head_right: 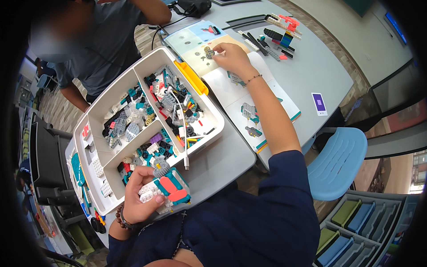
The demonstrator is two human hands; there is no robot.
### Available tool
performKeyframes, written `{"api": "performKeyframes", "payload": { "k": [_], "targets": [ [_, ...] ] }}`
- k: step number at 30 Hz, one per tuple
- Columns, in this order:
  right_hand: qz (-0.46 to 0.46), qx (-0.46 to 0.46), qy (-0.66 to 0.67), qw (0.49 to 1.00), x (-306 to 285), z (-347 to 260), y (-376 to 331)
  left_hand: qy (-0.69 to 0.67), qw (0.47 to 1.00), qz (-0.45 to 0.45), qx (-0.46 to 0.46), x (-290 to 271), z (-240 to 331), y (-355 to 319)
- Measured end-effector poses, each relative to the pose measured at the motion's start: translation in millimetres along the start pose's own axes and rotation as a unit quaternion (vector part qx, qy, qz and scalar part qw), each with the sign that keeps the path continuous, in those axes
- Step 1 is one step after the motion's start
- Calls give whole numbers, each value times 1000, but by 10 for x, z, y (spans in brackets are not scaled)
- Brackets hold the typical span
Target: The person assembles a small Lego model by selecting pieces from a compartmentalized tray and attaching them to a base structure. They add pink, teal, white, and yellow pieces, then insert a grey gear and a yellow axle, rotating the axle to test movement.
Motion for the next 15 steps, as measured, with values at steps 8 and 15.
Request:
{"api": "performKeyframes", "payload": {
  "k": [8,15],
  "targets": [
    [12,-125,-82,989,29,-162,9,-8,999,-32,-11,-5,69,25],
    [-10,-38,29,999,55,-102,1,-9,999,-33,-10,10,82,-8]
  ]
}}
Point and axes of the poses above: each hand's wrist, its own y-axis towards the middle knuckle, its own x-axis out of the palm, z = x × y, the point moved 4 cm from there along y, towards the middle knuckle, and after that the axes turned 3 degrees about x, right-handed, at the moved point
